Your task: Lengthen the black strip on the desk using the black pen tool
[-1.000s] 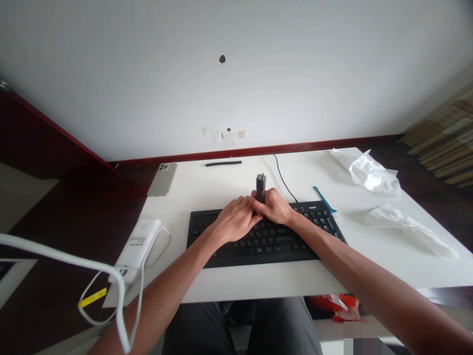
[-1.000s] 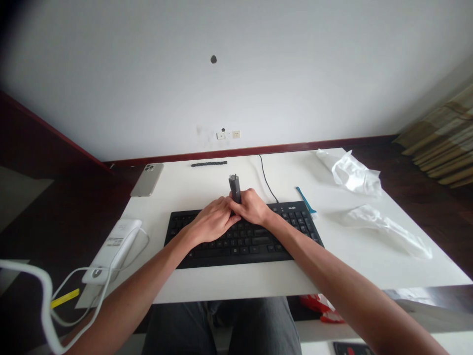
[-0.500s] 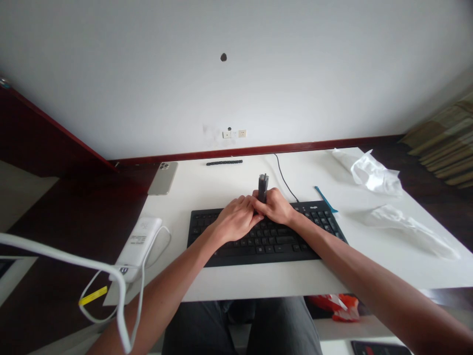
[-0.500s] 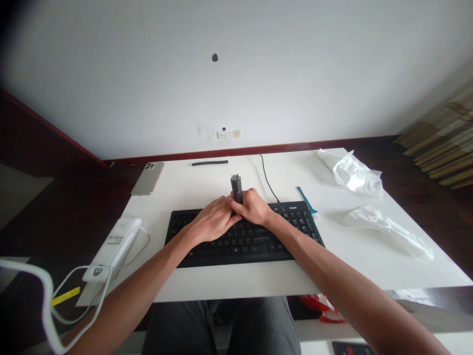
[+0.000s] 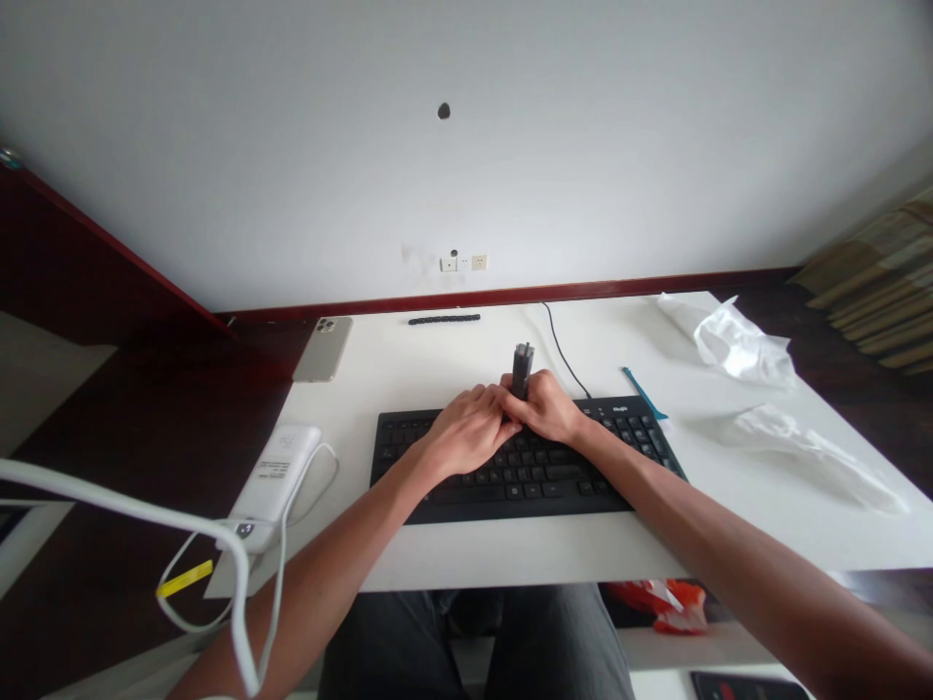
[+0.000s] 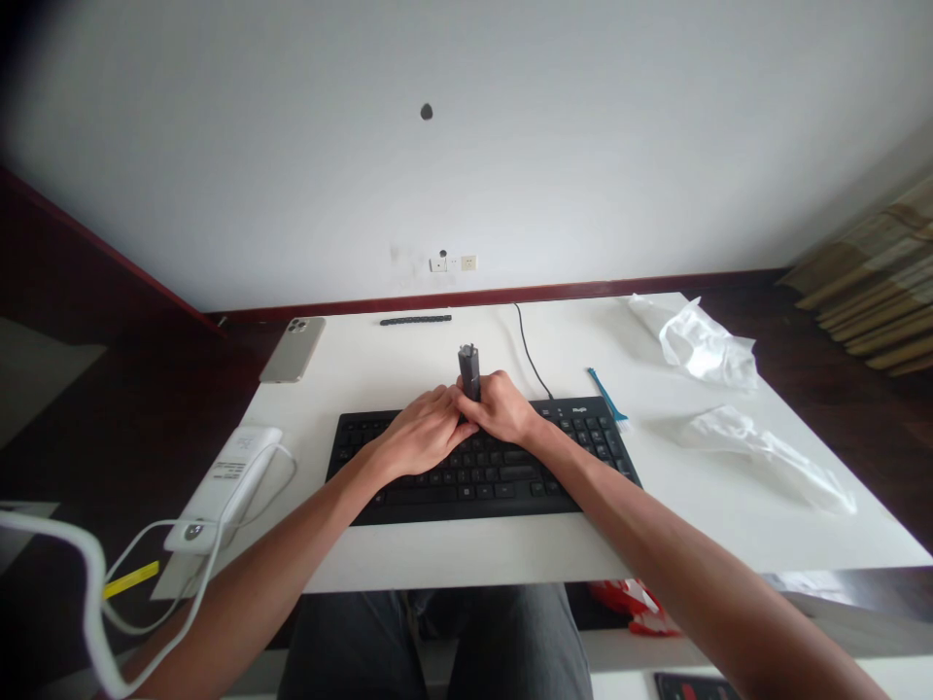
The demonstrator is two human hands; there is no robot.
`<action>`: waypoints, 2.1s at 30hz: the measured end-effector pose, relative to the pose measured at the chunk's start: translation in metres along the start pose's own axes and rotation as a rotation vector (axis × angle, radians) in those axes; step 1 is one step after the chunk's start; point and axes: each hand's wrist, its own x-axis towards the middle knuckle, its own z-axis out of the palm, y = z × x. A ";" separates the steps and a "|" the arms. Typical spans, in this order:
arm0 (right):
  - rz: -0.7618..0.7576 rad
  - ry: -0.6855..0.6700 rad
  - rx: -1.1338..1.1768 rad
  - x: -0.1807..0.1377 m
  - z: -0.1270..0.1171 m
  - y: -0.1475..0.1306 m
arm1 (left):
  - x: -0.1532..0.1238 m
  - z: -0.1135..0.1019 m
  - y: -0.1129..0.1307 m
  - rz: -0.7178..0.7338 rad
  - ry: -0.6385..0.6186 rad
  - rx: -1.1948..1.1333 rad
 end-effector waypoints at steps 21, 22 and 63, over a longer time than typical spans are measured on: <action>-0.108 -0.005 -0.139 -0.003 0.004 0.001 | 0.005 0.002 0.010 -0.069 -0.011 0.051; -0.109 -0.002 -0.138 -0.003 0.004 0.001 | 0.005 0.003 0.011 -0.069 -0.011 0.053; -0.133 0.191 0.253 0.005 -0.005 0.006 | 0.007 -0.016 -0.020 -0.204 0.413 -0.572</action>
